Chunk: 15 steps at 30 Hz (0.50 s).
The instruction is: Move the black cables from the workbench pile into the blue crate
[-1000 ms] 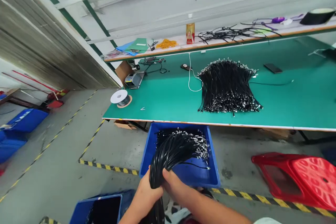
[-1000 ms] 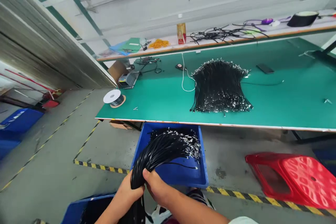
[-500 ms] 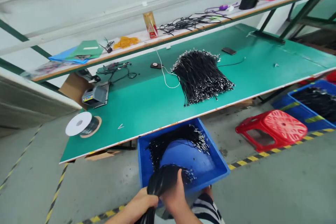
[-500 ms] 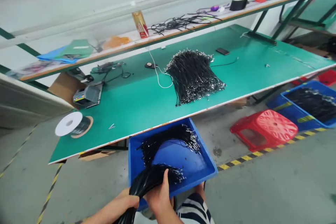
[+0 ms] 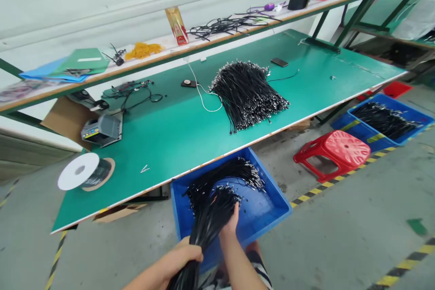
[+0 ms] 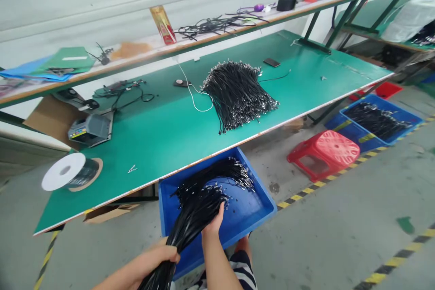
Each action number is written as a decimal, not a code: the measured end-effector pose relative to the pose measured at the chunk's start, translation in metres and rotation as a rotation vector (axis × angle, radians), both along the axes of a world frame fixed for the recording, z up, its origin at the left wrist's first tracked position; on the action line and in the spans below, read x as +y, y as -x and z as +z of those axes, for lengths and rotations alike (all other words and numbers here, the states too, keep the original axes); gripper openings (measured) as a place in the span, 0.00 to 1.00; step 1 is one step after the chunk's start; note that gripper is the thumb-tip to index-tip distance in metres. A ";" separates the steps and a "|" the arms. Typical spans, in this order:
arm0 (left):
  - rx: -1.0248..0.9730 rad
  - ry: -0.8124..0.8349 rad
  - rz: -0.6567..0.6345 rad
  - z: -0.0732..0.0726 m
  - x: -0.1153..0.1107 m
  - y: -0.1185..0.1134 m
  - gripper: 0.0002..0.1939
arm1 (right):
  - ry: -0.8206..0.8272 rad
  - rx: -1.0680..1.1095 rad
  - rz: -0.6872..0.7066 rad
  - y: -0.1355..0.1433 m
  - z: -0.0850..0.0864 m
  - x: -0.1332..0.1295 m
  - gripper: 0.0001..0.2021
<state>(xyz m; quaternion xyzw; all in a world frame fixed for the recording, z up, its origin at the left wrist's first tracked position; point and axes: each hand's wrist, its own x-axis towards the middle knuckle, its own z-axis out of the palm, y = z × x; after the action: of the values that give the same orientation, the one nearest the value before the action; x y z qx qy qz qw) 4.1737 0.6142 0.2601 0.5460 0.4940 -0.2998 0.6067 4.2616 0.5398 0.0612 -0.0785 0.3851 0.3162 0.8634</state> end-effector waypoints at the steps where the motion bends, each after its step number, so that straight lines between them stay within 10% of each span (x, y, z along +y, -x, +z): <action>1: -0.001 0.007 0.021 -0.004 -0.001 0.001 0.12 | 0.020 0.009 0.004 -0.008 0.000 -0.003 0.31; 15: 0.109 -0.073 0.174 -0.030 -0.006 0.017 0.14 | -0.085 -0.037 0.223 0.000 -0.014 0.002 0.38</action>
<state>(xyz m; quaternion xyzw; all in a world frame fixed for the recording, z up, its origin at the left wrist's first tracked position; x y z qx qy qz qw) 4.1571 0.6081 0.2305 0.5057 0.5824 -0.2571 0.5822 4.2613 0.5414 0.0468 -0.0902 0.3441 0.4248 0.8325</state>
